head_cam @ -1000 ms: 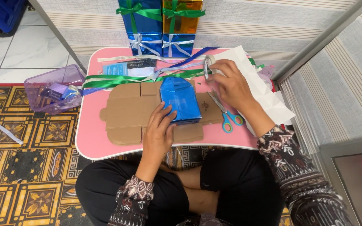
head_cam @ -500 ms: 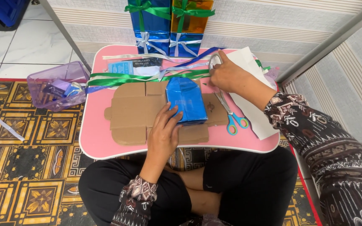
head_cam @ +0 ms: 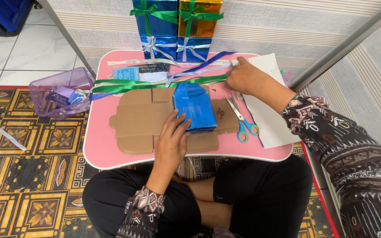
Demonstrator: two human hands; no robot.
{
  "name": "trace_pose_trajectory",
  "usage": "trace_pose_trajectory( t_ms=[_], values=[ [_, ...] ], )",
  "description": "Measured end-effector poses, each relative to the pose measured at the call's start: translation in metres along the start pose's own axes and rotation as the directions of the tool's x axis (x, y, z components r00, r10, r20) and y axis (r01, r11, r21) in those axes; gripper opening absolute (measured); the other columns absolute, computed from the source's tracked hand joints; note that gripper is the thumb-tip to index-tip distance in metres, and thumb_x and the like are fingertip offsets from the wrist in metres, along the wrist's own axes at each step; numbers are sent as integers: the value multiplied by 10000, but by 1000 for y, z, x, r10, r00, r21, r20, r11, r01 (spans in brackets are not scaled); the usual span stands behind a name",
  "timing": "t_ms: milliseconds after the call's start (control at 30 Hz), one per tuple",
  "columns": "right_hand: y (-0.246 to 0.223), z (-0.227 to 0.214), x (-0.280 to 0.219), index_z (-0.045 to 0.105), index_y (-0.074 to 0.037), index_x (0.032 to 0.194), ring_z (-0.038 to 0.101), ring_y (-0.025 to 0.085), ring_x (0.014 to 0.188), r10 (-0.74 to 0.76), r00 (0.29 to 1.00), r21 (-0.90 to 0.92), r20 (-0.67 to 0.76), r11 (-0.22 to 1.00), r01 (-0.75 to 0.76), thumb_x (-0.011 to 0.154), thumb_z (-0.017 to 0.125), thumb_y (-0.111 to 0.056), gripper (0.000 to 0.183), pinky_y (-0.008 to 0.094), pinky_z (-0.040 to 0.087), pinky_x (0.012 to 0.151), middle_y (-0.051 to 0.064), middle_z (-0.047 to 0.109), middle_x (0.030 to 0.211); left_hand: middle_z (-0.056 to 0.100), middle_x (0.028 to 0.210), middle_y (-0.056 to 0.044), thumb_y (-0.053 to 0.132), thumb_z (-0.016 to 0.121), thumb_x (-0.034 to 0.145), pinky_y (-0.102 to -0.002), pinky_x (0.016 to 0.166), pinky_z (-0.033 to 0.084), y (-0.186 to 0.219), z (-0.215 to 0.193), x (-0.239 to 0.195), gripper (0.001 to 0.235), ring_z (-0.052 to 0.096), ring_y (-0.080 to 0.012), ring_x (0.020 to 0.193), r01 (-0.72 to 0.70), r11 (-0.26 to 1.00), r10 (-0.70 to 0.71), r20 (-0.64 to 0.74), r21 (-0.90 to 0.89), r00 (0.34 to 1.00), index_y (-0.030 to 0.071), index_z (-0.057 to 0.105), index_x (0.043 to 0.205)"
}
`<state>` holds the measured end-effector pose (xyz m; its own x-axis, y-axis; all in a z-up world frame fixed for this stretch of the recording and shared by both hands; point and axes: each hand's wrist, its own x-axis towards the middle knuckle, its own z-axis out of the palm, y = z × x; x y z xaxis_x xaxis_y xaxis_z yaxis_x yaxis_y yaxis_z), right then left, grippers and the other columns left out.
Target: The person wraps a small cardboard box with blue metallic paper and secures it with clear tape using scissors to cut the materials.
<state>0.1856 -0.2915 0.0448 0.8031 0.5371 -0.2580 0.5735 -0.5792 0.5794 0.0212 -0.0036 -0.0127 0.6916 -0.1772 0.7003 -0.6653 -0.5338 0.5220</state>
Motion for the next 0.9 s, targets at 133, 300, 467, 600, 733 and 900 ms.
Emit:
trace_pose_trajectory(
  t_ms=[133, 300, 467, 600, 733, 900],
  values=[
    [16, -5, -8, 793, -228, 875, 721, 193, 961, 1, 998, 14, -70, 1000, 0, 837, 786, -247, 43, 494, 375, 1101, 1, 764, 927, 675, 1188, -110, 15, 727, 868, -436, 1041, 513, 0, 0, 0, 309, 547, -363, 1325, 3, 1000, -3, 4, 5, 1000, 81, 712, 1170],
    [32, -49, -32, 810, -196, 906, 717, 254, 1003, 136, 987, 337, -89, 936, -98, 860, 770, -288, 110, 482, 402, 1108, 55, 766, 941, 671, 1202, -98, 32, 725, 876, -433, 1048, 509, -1, 1, -1, 308, 540, -354, 1334, 7, 1000, -8, 9, 11, 1000, 92, 709, 1178],
    [22, -110, -80, 777, -128, 959, 719, 389, 822, 249, 967, 692, -50, 707, -146, 921, 721, -214, 109, 510, 540, 838, 131, 741, 859, 664, 1194, -99, 26, 711, 881, -438, 1050, 500, -2, 1, -3, 297, 525, -360, 1344, 19, 1000, -19, 34, 5, 999, 87, 709, 1172],
    [-5, -91, -98, 774, -104, 952, 565, 157, 538, 340, 941, 982, 4, 176, -68, 903, 744, -136, 66, 279, 502, 497, 88, 677, 665, 657, 1173, -109, 4, 707, 868, -461, 1063, 491, -4, 3, -1, 299, 518, -379, 1339, 29, 999, -29, 45, -12, 999, 73, 706, 1159],
    [-59, -82, -117, 770, -63, 954, 509, 83, 395, 299, 951, 982, 79, -190, -22, 890, 739, -73, 72, 185, 427, 330, 73, 620, 609, 646, 1180, -109, 23, 698, 882, -460, 1072, 480, 0, 0, 4, 295, 507, -380, 1346, 22, 1000, -21, 55, -9, 998, 77, 699, 1173],
    [-120, -67, -123, 735, 62, 1012, 472, 126, 264, 167, 941, 770, 293, -625, -129, 962, 660, -122, 205, 318, 592, 378, 96, 544, 506, 599, 1169, -108, -11, 691, 857, -473, 1110, 425, 3, -2, 7, 414, 455, -382, 1351, 44, 998, -50, 150, 42, 987, 93, 689, 1258]
  ],
)
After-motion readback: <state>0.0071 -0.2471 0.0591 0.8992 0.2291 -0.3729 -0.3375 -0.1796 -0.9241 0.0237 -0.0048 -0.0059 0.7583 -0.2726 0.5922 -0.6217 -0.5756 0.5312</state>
